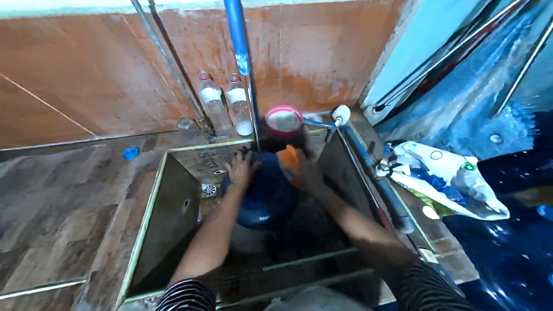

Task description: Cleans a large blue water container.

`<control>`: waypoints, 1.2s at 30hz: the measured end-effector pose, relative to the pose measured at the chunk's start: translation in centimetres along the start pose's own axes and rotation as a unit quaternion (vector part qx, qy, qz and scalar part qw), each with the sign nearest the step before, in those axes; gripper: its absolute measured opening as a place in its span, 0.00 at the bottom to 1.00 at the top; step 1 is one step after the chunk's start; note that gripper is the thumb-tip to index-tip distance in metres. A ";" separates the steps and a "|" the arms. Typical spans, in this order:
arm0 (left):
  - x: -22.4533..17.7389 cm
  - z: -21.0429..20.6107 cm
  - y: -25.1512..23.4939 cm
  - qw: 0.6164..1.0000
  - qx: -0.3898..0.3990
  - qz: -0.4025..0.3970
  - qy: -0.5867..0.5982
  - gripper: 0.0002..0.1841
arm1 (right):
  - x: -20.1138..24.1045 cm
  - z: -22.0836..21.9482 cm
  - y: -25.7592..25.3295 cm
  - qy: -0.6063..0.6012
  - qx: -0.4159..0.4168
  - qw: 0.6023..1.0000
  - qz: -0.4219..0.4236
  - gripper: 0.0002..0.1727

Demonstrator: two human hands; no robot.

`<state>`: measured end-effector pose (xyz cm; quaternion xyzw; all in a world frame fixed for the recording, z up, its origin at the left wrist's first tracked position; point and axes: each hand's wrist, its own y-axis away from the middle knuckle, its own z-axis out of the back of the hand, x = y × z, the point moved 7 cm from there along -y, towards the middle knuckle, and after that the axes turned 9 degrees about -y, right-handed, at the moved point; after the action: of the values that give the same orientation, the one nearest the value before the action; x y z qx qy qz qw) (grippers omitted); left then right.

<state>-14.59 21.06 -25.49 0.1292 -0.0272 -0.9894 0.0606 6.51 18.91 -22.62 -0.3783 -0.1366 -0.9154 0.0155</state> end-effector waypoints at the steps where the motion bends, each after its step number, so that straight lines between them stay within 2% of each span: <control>1: -0.5 -0.3 0.1 0.998 0.000 0.056 -0.019 0.33 | 1.2 -1.1 1.2 0.027 0.027 0.999 0.006 0.45; 2: -1.7 -0.5 0.7 0.995 0.018 0.090 -0.028 0.34 | 2.2 -1.8 1.8 0.039 0.041 0.998 0.018 0.44; 4: -4.0 -1.0 3.1 0.995 0.041 0.086 -0.005 0.34 | 3.4 -2.1 0.9 0.044 0.040 0.998 0.032 0.43; 6: -5.2 -2.2 5.2 0.999 0.008 0.028 0.015 0.39 | 4.2 -1.6 -1.9 0.054 0.024 0.998 0.034 0.43; 8: -6.6 -3.3 7.0 0.999 0.026 -0.044 0.011 0.49 | 6.3 -1.7 -4.7 0.093 0.007 0.994 0.057 0.40; 9: -7.6 -3.8 8.1 0.996 0.032 -0.087 0.008 0.47 | 7.6 -2.6 -5.4 0.114 0.007 0.990 0.078 0.39; 11: -9.4 -4.2 10.6 0.983 -0.015 -0.176 0.048 0.36 | 9.7 -5.9 -5.4 0.129 0.012 0.978 0.162 0.40; 13: -9.9 -3.9 12.5 0.970 -0.018 -0.233 0.064 0.26 | 11.4 -8.6 -3.4 0.145 0.089 0.947 0.272 0.42; 15: -9.3 -3.9 13.3 0.966 0.036 -0.252 0.050 0.29 | 11.0 -8.9 -2.1 0.172 0.167 0.913 0.329 0.41; 17: -8.3 -4.4 13.8 0.962 0.118 -0.246 0.009 0.39 | 8.7 -6.0 -4.3 0.147 0.114 0.944 0.272 0.38; 19: -7.2 -4.3 13.6 0.963 0.111 -0.247 0.005 0.40 | 7.0 -3.4 -6.8 0.158 0.012 0.970 0.186 0.40; 20: -7.0 -4.2 13.3 0.962 0.099 -0.255 0.016 0.38 | 7.0 -3.4 -6.5 0.154 -0.017 0.969 0.192 0.41; 21: -7.0 -4.1 13.2 0.959 0.087 -0.267 0.032 0.35 | 7.3 -4.2 -5.0 0.150 -0.017 0.960 0.234 0.40; 23: -7.5 -3.8 12.7 0.955 0.058 -0.285 0.055 0.29 | 8.4 -6.3 -2.0 0.154 0.082 0.936 0.306 0.40; 24: -7.5 -4.0 12.7 0.955 0.051 -0.286 0.056 0.27 | 8.8 -6.5 -1.7 0.158 0.124 0.934 0.297 0.40; 25: -7.2 -4.2 12.9 0.957 0.028 -0.283 0.063 0.24 | 8.4 -6.1 -2.4 0.154 0.140 0.946 0.250 0.40; 27: -6.0 -4.0 13.0 0.966 -0.055 -0.231 0.097 0.18 | 6.6 -4.1 -5.0 0.139 0.059 0.972 0.178 0.42; 28: -5.0 -3.6 12.9 0.971 -0.116 -0.175 0.111 0.18 | 6.1 -3.5 -5.0 0.136 0.026 0.976 0.165 0.43; 29: -3.8 -3.3 12.7 0.974 -0.169 -0.098 0.112 0.19 | 5.8 -3.5 -3.6 0.137 0.027 0.975 0.173 0.43; 30: -2.3 -3.0 12.3 0.977 -0.177 0.000 0.120 0.24 | 5.7 -4.1 -1.3 0.146 0.064 0.970 0.186 0.42; 32: 1.7 -2.3 10.6 0.960 -0.117 0.182 0.177 0.34 | 4.8 -4.5 3.1 0.158 0.160 0.957 0.184 0.41; 33: 3.6 -2.2 9.8 0.945 -0.078 0.236 0.212 0.37 | 3.9 -4.1 4.6 0.153 0.183 0.956 0.171 0.41; 34: 4.8 -2.0 9.1 0.940 -0.045 0.252 0.227 0.39 | 2.6 -3.0 5.5 0.139 0.175 0.962 0.156 0.40; 36: 5.7 -1.9 8.4 0.951 -0.014 0.208 0.228 0.38 | -0.8 0.2 4.6 0.069 0.072 0.985 0.138 0.39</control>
<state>-18.66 11.91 -28.17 0.3415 -0.0254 -0.8995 0.2713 7.82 14.50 -22.00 -0.3277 -0.1466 -0.9161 0.1784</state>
